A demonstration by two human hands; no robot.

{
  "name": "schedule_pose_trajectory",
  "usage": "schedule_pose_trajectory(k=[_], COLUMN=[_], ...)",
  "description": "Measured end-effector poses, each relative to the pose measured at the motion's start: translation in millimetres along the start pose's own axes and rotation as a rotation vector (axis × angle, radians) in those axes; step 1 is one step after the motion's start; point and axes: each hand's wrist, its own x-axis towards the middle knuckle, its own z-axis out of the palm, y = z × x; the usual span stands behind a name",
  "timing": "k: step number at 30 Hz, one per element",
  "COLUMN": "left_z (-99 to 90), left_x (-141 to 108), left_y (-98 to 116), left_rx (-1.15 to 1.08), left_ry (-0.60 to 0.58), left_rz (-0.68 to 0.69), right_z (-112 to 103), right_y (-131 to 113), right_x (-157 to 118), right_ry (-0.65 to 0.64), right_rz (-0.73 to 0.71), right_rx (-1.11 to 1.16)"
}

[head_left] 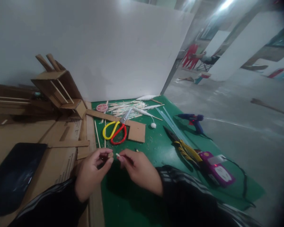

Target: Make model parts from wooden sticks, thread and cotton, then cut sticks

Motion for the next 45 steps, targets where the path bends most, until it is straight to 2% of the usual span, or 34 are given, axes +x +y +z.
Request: schedule_pose_trajectory(k=[3, 6, 10, 15, 27, 37, 45], left_z=[-1.4, -1.9, -1.5, -2.2, -4.8, -9.0, -10.3], left_x=[1.4, 0.6, -1.0, -1.4, 0.5, 0.3, -0.5], left_y=[-3.0, -2.7, -1.7, -1.2, -0.6, 7.5, 6.5], left_rx=[-0.087, -0.088, -0.049, -0.020, 0.065, 0.252, 0.260], left_ry=[-0.025, -0.064, -0.068, -0.071, -0.067, -0.005, -0.022], left_rz=[-0.047, -0.019, 0.039, 0.062, 0.122, 0.215, 0.236], right_z=[-8.5, -11.9, -9.2, -7.2, -4.6, -6.4, -7.4], right_y=[1.3, 1.9, -1.8, -5.2, -3.8, -3.7, -3.1], right_x=[0.0, -1.3, -6.1, -7.9, -7.8, -7.3, -7.5], right_ry=[0.165, 0.287, 0.257, 0.225, 0.209, 0.215, 0.229], right_rz=[-0.046, -0.050, 0.016, -0.043, -0.069, -0.068, -0.075], right_rx=[0.108, 0.234, 0.397, 0.236, 0.107, 0.099, 0.117])
